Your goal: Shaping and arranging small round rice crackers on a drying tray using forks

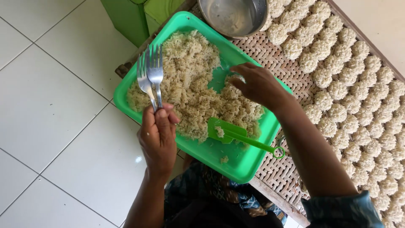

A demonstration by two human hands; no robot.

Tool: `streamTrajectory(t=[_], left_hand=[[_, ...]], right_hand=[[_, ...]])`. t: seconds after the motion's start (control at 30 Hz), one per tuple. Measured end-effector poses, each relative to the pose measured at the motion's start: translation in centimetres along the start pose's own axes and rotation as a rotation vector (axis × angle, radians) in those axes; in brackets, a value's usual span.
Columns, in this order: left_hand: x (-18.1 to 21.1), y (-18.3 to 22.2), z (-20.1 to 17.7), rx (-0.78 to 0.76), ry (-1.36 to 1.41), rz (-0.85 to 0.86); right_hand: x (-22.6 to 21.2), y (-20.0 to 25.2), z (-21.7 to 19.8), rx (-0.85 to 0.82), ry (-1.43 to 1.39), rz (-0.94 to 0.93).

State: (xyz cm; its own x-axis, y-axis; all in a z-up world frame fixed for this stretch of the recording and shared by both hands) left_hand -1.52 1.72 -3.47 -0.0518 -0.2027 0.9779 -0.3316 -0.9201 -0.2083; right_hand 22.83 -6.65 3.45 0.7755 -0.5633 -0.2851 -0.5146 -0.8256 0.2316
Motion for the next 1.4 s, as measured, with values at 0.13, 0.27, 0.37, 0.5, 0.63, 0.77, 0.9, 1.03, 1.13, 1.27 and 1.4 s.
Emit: streamTrajectory(t=[0.13,0.27,0.37,0.5,0.63,0.77,0.9,1.03,1.13,1.27,1.4], left_hand=[[0.3,1.0,0.5,0.045,0.007,0.008],[0.6,1.6,0.3,0.072,0.030,0.031],[0.7,2.1,-0.1,0.068,0.050,0.049],[1.3,2.8,-0.1,0.030,0.078,0.081],[2.2,3.9,-0.1,-0.002,0.078,0.090],[2.7,4.7,0.0,-0.036,0.093,0.106],[2.9,5.8,0.6,-0.068,0.118,0.100],[3.2,6.7,1.4,-0.112,0.135,0.093],[3.8,7.3,1.8,-0.154,0.133,0.093],[4.4,8.0,2.3,-0.194,0.138,0.125],[5.2,8.8,2.4,-0.221,0.137,0.124]], right_hand=[[0.5,-1.0,2.1,-0.020,0.108,0.001],[1.8,-1.2,3.7,-0.078,0.246,0.031],[3.2,-1.4,4.3,-0.109,0.275,0.033],[0.6,0.9,2.0,-0.145,0.246,0.038],[1.8,2.0,2.7,-0.089,0.315,0.026],[4.6,1.8,2.7,0.002,0.133,0.020],[5.8,3.8,-0.1,0.060,-0.141,0.125],[4.2,7.5,-2.6,0.078,-0.596,0.211],[5.3,9.2,-1.9,0.121,-0.924,0.266],[5.4,10.4,-1.8,0.126,-1.045,0.223],[4.9,10.8,-2.1,0.116,-0.925,0.132]])
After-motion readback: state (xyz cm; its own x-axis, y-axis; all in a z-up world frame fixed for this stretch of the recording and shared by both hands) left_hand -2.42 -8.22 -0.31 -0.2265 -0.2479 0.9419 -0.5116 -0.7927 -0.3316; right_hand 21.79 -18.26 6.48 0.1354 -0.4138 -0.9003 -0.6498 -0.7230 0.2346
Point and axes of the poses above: each hand's wrist, its own y-axis away from the middle knuckle, its own z-axis out of the palm, x = y × z, the point moved 1 cm from there along -y, towards the middle knuckle, and after that the axes turned 6 degrees about x, right-handed, at the moved point
